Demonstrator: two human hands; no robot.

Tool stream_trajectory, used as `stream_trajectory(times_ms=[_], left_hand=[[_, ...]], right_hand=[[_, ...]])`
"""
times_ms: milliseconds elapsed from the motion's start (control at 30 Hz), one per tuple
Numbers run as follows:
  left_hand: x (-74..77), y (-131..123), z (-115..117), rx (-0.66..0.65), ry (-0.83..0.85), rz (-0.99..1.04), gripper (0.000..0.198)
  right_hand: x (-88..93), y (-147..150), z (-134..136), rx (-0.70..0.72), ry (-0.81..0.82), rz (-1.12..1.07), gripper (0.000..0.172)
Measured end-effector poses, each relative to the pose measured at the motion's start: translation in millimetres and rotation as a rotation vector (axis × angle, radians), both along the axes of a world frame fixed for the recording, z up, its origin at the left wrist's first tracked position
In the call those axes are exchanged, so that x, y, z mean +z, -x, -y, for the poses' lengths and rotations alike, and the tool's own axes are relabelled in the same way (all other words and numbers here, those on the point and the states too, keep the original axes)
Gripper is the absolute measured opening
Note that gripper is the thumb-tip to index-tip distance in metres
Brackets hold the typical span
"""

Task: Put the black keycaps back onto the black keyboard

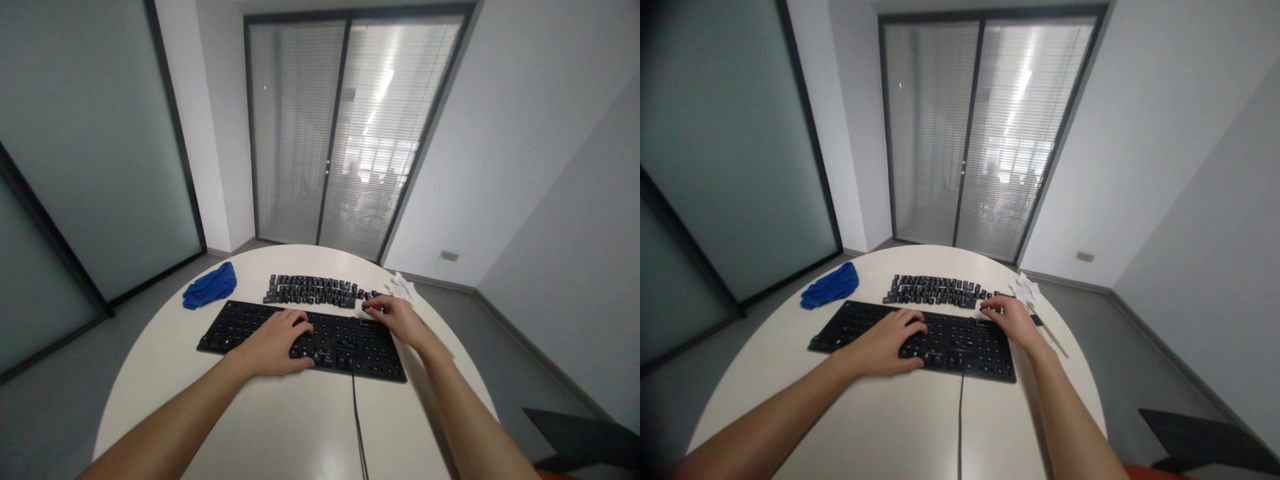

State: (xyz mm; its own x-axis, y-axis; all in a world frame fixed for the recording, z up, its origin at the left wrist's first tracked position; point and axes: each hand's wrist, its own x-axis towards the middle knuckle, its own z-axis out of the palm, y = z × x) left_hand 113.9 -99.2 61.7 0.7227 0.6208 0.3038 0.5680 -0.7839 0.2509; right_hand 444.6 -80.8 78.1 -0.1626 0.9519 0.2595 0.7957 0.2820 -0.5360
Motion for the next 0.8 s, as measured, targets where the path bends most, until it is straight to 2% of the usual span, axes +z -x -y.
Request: stream_trajectory(times_ms=[67, 167, 267, 500, 800], left_hand=[[-0.2, 0.0, -0.3, -0.004, 0.004, 0.005, 0.046], [-1.1, 0.4, -0.7, -0.009, 0.007, 0.013, 0.046], [-1.5, 1.0, -0.7, -0.005, 0.010, 0.011, 0.047], [-2.5, 1.2, -0.8, -0.002, 0.005, 0.013, 0.047], [-0.7, 1.7, 0.0, 0.000, 0.003, 0.008, 0.046]], right_hand=[[8.1, 6.4, 9.9, 0.122, 0.123, -0.116, 0.028], [15.1, 18.1, 23.5, 0.293, 0.419, -0.185, 0.033], [17.3, 28.1, 31.6, 0.358, 0.555, -0.168, 0.033], [15.6, 33.4, 31.0, 0.291, 0.546, -0.035, 0.027], [17.3, 33.7, 34.6, 0.302, 0.470, 0.072, 0.024]])
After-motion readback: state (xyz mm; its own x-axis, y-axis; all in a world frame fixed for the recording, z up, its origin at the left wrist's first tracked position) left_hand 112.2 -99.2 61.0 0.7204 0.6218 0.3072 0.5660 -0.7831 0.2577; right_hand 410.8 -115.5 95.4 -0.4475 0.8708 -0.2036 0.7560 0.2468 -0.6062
